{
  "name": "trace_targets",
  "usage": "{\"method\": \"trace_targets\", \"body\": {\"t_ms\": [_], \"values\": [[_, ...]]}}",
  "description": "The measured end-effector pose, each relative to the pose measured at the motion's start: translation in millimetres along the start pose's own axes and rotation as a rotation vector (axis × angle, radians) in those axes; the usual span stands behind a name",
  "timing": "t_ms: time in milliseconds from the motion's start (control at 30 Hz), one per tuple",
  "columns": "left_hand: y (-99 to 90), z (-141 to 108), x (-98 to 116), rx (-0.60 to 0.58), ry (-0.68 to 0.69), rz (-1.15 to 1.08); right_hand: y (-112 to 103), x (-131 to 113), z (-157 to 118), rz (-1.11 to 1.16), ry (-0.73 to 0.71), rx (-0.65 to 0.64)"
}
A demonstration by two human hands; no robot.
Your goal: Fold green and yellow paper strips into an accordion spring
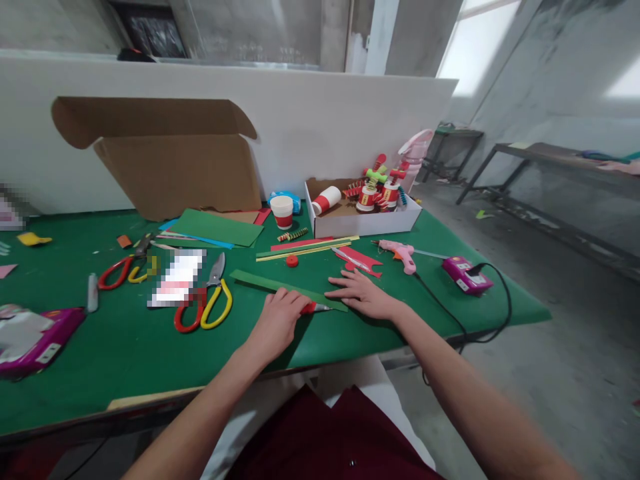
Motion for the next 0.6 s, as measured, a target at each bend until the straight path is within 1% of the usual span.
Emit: {"method": "trace_targets", "body": {"t_ms": [367, 600], "values": [[0.2, -1.7, -0.5, 0.028, 0.010, -0.034, -1.1, -3.9, -1.0, -0.005, -0.015, 0.030], [0.7, -2.4, 0.7, 0.019, -0.003, -0.036, -0.7, -3.9, -0.9, -0.017, -0.014, 0.039]]}}
Point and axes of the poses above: each hand's wrist, its own z-axis towards the middle knuckle, its own y-axis out of the palm, x = y × z, the point moved 5 cm from there along z, towards the middle knuckle, and after that the axes turned 13 degrees about x, right-handed, at the moved point
